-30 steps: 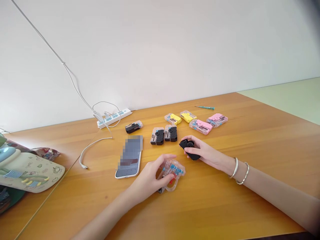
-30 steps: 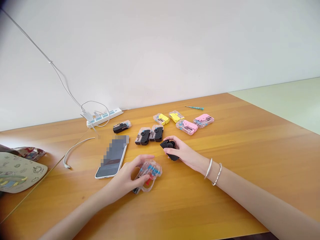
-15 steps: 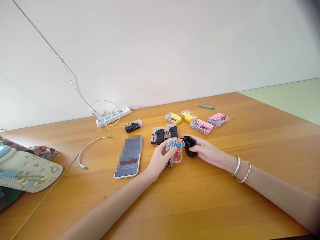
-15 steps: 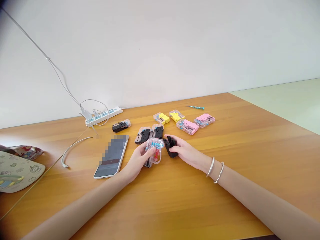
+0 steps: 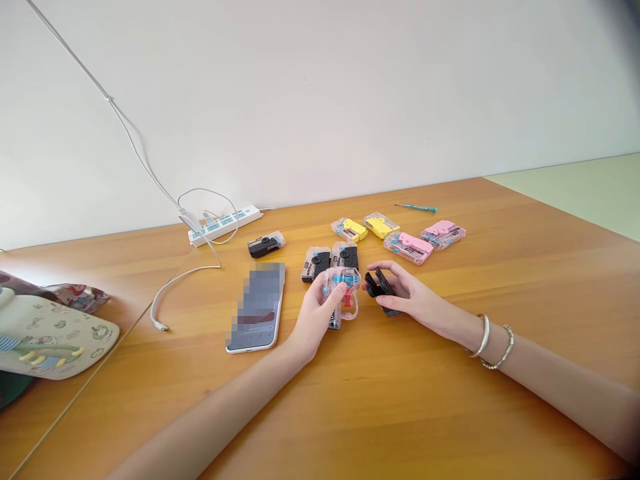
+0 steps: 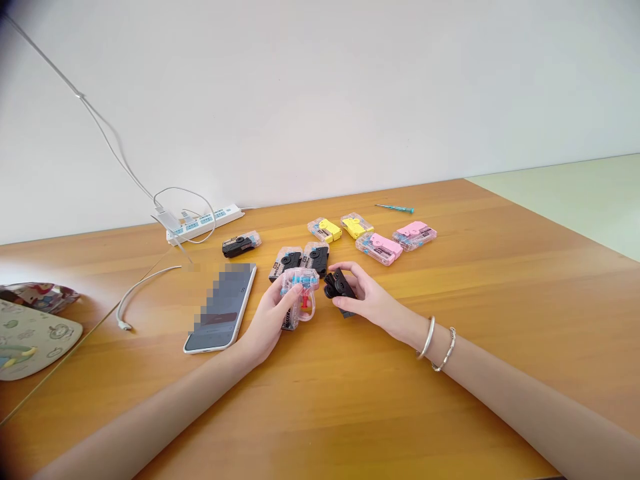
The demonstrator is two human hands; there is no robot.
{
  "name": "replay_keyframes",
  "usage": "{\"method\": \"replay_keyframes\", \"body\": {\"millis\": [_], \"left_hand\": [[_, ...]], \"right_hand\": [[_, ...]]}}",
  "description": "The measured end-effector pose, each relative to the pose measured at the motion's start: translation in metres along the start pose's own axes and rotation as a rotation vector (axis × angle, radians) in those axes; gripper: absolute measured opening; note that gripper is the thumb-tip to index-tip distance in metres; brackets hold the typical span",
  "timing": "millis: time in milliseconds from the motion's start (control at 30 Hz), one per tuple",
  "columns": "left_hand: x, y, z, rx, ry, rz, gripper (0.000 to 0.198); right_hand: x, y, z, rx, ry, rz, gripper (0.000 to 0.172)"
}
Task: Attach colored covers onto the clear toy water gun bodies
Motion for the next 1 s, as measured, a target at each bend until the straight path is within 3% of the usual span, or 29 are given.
{"method": "replay_keyframes", "body": {"millis": [233,467,567,767,1000], "left_hand": [[-0.002,-0.003,-0.002,0.014,0.013,-0.028,0.034],[0.002,-0.001,-0.002,-0.048,-0.028,0.048,0.028],[0.004,0.000,-0.001,-0.072,-0.027,0.061,0.028],[0.001,-0.002,-0.002,-0.042,-0.032,0.049,0.028],[0.000,-0.003,-0.004,-0.032,-0.037,-0.004,0.029]], "right_hand": [[0.002,-0.003,-0.001,-0.040,0.035,-0.133,0.038],[0.002,-0.005,-0.003,-0.083,0.186,-0.436,0.039],[0.002,-0.008,-0.006,-0.040,0.151,-0.406,0.043],[0.002,-0.009,-0.007,-0.021,0.038,-0.234,0.031],[-0.001,-0.013,-0.009,0.029,0.087,-0.223,0.035]]}}
Point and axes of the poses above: each hand's wrist, its own z-axis towards the middle knuckle, its own y-axis out of the back of the hand, x = y × z, the point moved 1 cm from there along z, towards the middle knuckle, and after that the axes turned 12 degrees about z, right-handed, at the moved point
